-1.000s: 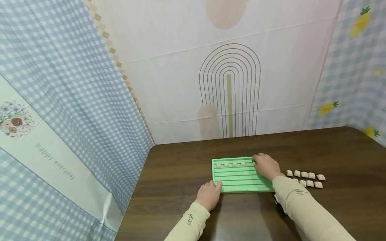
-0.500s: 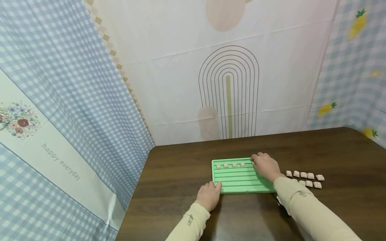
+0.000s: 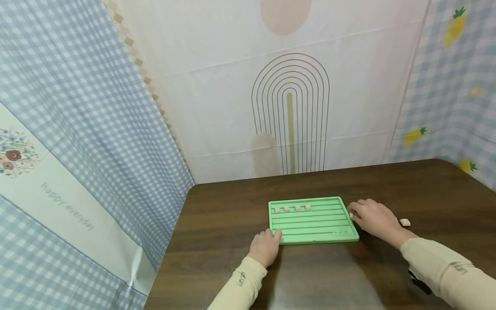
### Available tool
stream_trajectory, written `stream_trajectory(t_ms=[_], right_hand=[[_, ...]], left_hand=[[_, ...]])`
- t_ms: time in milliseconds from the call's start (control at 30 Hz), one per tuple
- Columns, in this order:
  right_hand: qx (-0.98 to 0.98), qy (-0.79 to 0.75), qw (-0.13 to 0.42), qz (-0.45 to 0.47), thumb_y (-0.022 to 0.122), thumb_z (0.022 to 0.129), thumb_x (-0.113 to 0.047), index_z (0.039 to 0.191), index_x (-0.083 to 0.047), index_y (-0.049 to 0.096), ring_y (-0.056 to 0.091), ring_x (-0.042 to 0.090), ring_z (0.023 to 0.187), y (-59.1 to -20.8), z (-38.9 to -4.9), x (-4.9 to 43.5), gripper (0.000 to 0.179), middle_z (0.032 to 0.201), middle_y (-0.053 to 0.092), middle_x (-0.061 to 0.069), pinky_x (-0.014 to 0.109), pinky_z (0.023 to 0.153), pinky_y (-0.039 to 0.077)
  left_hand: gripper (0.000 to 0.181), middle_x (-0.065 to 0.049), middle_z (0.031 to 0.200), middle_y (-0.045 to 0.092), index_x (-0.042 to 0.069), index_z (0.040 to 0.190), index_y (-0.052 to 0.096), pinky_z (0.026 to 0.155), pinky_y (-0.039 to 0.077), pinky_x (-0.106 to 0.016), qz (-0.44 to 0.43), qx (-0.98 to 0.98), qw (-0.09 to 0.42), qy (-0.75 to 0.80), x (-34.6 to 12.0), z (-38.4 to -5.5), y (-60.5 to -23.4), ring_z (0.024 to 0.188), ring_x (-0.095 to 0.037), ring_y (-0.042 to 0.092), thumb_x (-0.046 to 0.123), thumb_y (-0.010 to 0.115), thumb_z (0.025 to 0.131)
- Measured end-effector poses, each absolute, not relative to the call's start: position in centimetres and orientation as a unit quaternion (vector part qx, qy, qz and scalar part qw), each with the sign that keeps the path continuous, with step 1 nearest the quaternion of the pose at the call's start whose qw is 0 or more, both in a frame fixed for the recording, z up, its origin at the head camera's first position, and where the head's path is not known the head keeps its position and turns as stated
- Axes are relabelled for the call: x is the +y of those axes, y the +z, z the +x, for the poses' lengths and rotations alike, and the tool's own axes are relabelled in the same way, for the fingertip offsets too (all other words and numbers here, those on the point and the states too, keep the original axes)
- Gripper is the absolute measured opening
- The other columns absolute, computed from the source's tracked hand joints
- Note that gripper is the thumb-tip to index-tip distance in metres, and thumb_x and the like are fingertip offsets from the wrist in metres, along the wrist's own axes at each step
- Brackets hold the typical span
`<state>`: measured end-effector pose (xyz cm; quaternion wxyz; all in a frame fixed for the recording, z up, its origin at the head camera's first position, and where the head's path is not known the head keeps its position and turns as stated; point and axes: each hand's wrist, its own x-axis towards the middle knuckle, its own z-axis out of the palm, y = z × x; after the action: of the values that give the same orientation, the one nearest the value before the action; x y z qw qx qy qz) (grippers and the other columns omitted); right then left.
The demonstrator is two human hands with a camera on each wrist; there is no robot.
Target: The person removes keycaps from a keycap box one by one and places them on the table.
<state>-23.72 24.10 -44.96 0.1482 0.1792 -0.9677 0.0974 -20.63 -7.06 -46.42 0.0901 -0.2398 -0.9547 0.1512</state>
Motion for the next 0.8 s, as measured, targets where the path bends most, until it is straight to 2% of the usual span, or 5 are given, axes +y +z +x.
stream_trajectory(t_ms=[367, 633, 800], right_hand=[[-0.967, 0.055, 0.162, 0.19, 0.071, 0.075, -0.015, 0.08, -0.017, 0.066, 0.055, 0.019, 0.069, -47.1, -20.5, 26.0, 0.008, 0.08, 0.06, -0.002, 0.036, 0.061, 0.045], [-0.968, 0.036, 0.165, 0.187, 0.073, 0.074, -0.015, 0.083, -0.016, 0.068, 0.054, 0.022, 0.071, -48.1, -20.1, 26.2, 0.011, 0.083, 0.061, 0.0, 0.036, 0.058, 0.044], [-0.968, 0.037, 0.165, 0.183, 0.073, 0.074, -0.016, 0.084, -0.015, 0.068, 0.054, 0.022, 0.071, -48.1, -20.1, 26.1, 0.012, 0.083, 0.06, 0.0, 0.036, 0.058, 0.044]], left_hand=[[0.005, -0.005, 0.078, 0.053, 0.011, 0.096, 0.042, 0.056, 0.045, -0.025, -0.243, -0.955, 0.089, 0.145, -7.2, -20.9, -46.2, 0.065, -0.017, 0.054, 0.015, 0.046, 0.096], [0.004, -0.005, 0.08, 0.054, 0.012, 0.096, 0.042, 0.059, 0.046, -0.027, -0.237, -0.96, 0.069, 0.133, -7.1, -20.7, -46.1, 0.069, -0.018, 0.054, 0.015, 0.044, 0.096], [0.006, -0.005, 0.08, 0.054, 0.011, 0.096, 0.041, 0.059, 0.046, -0.026, -0.238, -0.959, 0.075, 0.134, -7.1, -20.6, -46.1, 0.069, -0.018, 0.055, 0.016, 0.045, 0.096]])
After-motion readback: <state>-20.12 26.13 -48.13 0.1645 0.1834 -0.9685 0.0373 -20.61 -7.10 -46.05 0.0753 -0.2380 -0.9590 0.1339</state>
